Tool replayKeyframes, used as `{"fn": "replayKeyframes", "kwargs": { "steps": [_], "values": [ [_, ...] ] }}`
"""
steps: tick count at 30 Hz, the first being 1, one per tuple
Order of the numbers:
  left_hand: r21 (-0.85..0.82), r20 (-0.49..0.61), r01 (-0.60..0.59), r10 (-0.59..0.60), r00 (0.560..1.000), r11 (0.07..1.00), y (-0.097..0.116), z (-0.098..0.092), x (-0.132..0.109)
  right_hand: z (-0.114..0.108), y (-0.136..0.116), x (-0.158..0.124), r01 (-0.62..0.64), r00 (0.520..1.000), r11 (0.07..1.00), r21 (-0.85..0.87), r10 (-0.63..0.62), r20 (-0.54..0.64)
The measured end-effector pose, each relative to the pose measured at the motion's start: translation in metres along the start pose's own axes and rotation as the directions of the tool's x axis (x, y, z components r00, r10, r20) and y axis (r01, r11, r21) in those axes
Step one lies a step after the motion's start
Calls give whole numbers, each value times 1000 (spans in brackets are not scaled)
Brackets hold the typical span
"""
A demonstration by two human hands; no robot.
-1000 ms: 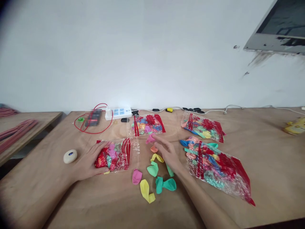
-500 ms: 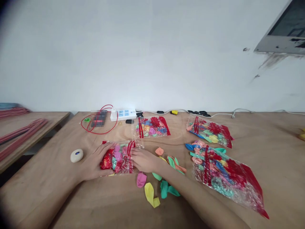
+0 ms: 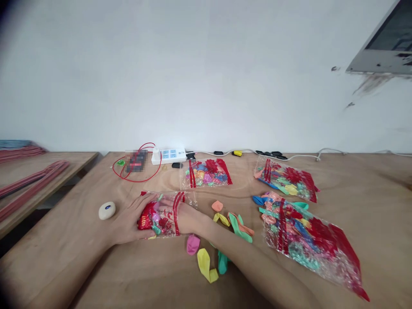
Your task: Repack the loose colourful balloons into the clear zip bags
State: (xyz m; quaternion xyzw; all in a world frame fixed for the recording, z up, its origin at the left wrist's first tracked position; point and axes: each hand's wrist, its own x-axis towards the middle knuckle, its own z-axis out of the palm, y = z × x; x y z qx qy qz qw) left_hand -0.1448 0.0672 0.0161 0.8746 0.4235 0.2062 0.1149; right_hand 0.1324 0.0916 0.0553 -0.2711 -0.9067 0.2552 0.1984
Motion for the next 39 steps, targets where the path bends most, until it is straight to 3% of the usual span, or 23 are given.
{"fn": "replayKeyframes", "kwargs": {
  "steps": [3, 5, 8, 12, 16, 20, 24, 27, 33, 39],
  "values": [
    [0, -23, -7, 7, 1000, 1000, 0, 1, 0, -11, 6, -17, 162, 981, 984, -75, -153, 116],
    [-5, -31, -5, 5, 999, 1000, 0, 1, 1, -21, 11, -34, 159, 983, 982, -106, -148, 104],
    [-11, -24, 1, -1, 1000, 1000, 1, 0, 1, -43, 20, -64, 12, 999, 995, -94, -15, -33],
    [-1, -7, 2, -2, 1000, 1000, 1, -1, 0, -75, 36, -106, -205, 961, 978, -39, 194, -197],
    [8, -2, -2, 2, 1000, 1000, 0, 1, 0, -99, 54, -143, -414, 894, 909, -44, 397, -208],
    [13, 11, -5, 5, 1000, 1000, -1, 1, 0, -109, 66, -169, -547, 829, 836, -41, 535, -165],
    [34, 13, -6, 6, 1000, 999, -3, 2, 0, -109, 68, -175, -574, 818, 818, -35, 571, -71],
    [47, 12, -4, 3, 1000, 999, -5, 2, -1, -110, 63, -171, -556, 828, 831, 1, 554, -83],
    [54, 5, -10, 10, 1000, 998, -7, 2, -2, -116, 50, -164, -582, 766, 791, 187, 611, -199],
    [40, 32, -11, 9, 999, 999, -6, 1, -1, -114, 57, -163, -513, 671, 801, 308, 598, -437]
  ]
}}
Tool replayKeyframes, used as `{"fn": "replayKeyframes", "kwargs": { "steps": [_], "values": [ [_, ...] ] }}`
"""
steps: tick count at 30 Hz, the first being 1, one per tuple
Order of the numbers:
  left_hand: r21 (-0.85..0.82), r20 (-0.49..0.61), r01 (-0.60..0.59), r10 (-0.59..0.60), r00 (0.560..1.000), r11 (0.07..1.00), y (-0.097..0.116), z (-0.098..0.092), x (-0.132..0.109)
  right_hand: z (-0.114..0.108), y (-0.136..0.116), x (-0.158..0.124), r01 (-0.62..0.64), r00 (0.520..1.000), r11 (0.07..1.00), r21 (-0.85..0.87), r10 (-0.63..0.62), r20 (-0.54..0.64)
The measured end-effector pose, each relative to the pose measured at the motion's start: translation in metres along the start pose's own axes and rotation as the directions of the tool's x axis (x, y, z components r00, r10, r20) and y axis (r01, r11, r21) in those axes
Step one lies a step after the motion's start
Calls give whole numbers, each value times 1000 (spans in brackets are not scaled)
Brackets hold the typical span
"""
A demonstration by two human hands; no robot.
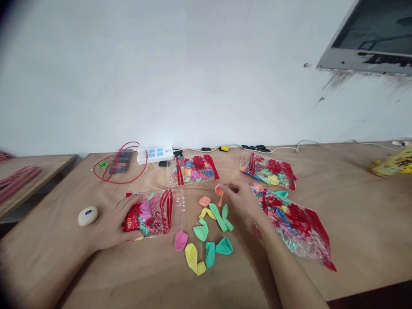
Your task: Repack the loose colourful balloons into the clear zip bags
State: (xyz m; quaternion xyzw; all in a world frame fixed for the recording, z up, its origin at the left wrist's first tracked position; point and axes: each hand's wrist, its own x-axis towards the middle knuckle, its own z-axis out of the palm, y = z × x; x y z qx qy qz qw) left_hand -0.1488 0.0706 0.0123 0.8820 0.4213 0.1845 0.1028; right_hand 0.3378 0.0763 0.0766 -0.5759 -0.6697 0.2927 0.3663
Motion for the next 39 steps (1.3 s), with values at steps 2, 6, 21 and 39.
{"fn": "replayKeyframes", "kwargs": {
  "steps": [2, 6, 21, 39],
  "values": [
    [-9, 6, 3, -3, 1000, 1000, 0, 0, 0, 2, 4, 1, 75, 991, 997, -23, -77, -112],
    [-9, 8, 12, -12, 1000, 1000, 1, 1, 0, 11, 9, 0, 213, 956, 947, -241, -253, -150],
    [-6, -23, -5, 5, 1000, 1000, 2, 0, 1, 51, -4, -12, 530, 846, 783, -326, -460, 272],
    [-7, -3, -9, 9, 1000, 1000, 1, 1, 1, 53, 3, -7, 198, 980, 980, 22, -198, 30]
  ]
}}
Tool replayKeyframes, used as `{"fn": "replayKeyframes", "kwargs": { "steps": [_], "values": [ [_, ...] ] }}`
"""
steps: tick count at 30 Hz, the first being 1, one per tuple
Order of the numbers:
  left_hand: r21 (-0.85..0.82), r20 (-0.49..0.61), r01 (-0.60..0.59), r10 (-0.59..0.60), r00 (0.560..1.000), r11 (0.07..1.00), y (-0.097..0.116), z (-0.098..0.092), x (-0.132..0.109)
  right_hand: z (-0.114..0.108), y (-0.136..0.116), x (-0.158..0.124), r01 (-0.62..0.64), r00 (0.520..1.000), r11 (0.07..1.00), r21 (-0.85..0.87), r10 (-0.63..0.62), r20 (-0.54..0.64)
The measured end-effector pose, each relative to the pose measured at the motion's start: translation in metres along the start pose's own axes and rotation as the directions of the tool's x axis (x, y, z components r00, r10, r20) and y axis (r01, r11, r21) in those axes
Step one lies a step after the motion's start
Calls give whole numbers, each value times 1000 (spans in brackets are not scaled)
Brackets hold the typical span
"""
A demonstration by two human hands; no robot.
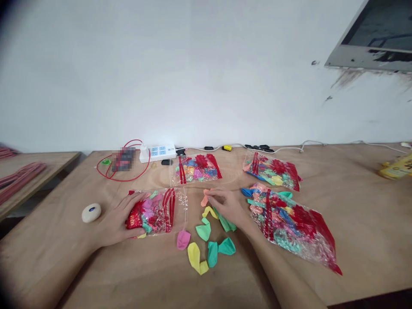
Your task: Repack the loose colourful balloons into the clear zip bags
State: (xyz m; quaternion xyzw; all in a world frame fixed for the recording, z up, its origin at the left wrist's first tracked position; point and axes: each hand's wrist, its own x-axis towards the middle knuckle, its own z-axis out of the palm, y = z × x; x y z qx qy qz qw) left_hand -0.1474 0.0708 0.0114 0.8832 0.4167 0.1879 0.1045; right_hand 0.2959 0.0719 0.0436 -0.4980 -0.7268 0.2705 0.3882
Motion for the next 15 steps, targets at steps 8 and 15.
{"fn": "replayKeyframes", "kwargs": {
  "steps": [8, 15],
  "values": [
    [20, -9, 1, 0, 1000, 1000, 6, -5, 1, 1, 11, 7, -161, 919, 923, 349, 270, -288],
    [4, -4, 17, -17, 1000, 1000, 2, -1, 0, 3, 1, 6, -61, 799, 964, 260, 203, -566]
  ]
}}
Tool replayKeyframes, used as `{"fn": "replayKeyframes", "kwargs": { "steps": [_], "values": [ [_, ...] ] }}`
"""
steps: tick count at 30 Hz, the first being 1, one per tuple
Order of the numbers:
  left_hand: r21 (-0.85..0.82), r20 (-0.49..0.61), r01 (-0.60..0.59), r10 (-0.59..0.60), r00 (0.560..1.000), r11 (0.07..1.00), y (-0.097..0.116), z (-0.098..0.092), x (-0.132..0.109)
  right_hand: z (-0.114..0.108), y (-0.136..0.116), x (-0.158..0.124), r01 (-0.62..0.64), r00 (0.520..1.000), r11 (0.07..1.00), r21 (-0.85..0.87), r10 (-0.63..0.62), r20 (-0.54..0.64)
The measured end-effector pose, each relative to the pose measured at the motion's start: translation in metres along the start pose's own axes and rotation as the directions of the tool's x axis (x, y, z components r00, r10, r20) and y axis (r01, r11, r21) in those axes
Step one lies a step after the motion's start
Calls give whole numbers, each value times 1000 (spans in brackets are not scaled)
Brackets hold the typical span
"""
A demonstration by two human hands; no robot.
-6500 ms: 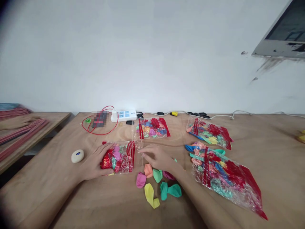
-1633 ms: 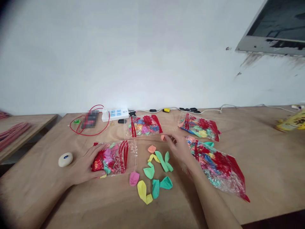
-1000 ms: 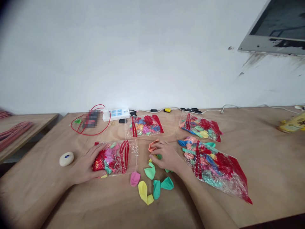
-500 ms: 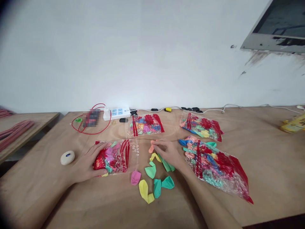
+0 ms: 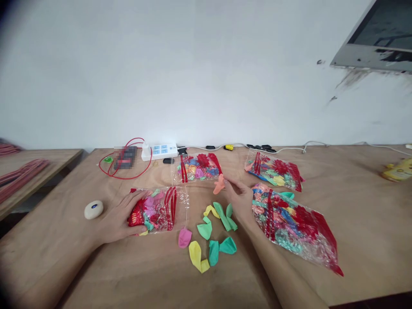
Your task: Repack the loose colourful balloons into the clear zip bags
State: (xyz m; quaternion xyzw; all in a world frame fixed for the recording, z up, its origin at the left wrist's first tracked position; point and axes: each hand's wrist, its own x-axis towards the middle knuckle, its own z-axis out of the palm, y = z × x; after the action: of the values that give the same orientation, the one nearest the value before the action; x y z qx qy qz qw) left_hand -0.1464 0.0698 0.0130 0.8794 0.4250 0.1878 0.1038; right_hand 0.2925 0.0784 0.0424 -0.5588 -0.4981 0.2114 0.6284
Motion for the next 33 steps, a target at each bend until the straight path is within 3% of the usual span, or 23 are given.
{"fn": "replayKeyframes", "kwargs": {
  "steps": [2, 4, 6, 9, 10, 12, 18, 21, 24, 28, 30, 31, 33],
  "values": [
    [-4, 10, 10, -10, 1000, 1000, 0, 0, 0, 1, -4, -6, 65, 996, 996, -66, -61, 66],
    [-2, 9, 13, -13, 1000, 1000, 1, -1, 0, 4, -7, -15, 179, 955, 976, -125, -141, 261],
    [4, 5, 12, -12, 1000, 1000, 2, -2, 0, 9, -10, -25, 347, 816, 932, -107, -243, 525],
    [6, 1, 10, -10, 1000, 1000, 2, -2, 0, 19, -13, -39, 548, 524, 837, -5, -338, 782],
    [5, -1, 10, -10, 1000, 1000, 2, -2, 0, 21, -14, -42, 584, 465, 812, 5, -340, 818],
    [-1, -4, 10, -10, 1000, 1000, 3, -2, 0, 23, -17, -46, 624, 417, 782, -5, -327, 848],
    [-1, 3, 8, -8, 1000, 1000, 3, -2, 1, 16, -21, -46, 665, 381, 746, -6, -333, 862],
    [5, 3, 3, -3, 1000, 1000, 3, -2, 1, 16, -20, -44, 664, 390, 747, -21, -322, 863],
    [6, 3, 2, -2, 1000, 1000, 4, -2, 1, 19, -15, -44, 594, 473, 804, -26, -322, 820],
    [-4, -10, -5, 5, 1000, 1000, 4, -2, 1, 23, -9, -46, 420, 680, 907, -28, -294, 672],
    [-10, -16, -8, 8, 1000, 1000, 3, -1, 1, 25, -11, -48, 399, 721, 916, -31, -293, 627],
    [-13, -22, -8, 8, 1000, 1000, 3, -1, 1, 26, -13, -48, 414, 705, 910, -33, -297, 644],
    [-18, -31, -3, 3, 1000, 1000, 2, 0, 1, 30, -18, -49, 469, 607, 883, -22, -304, 734]
  ]
}}
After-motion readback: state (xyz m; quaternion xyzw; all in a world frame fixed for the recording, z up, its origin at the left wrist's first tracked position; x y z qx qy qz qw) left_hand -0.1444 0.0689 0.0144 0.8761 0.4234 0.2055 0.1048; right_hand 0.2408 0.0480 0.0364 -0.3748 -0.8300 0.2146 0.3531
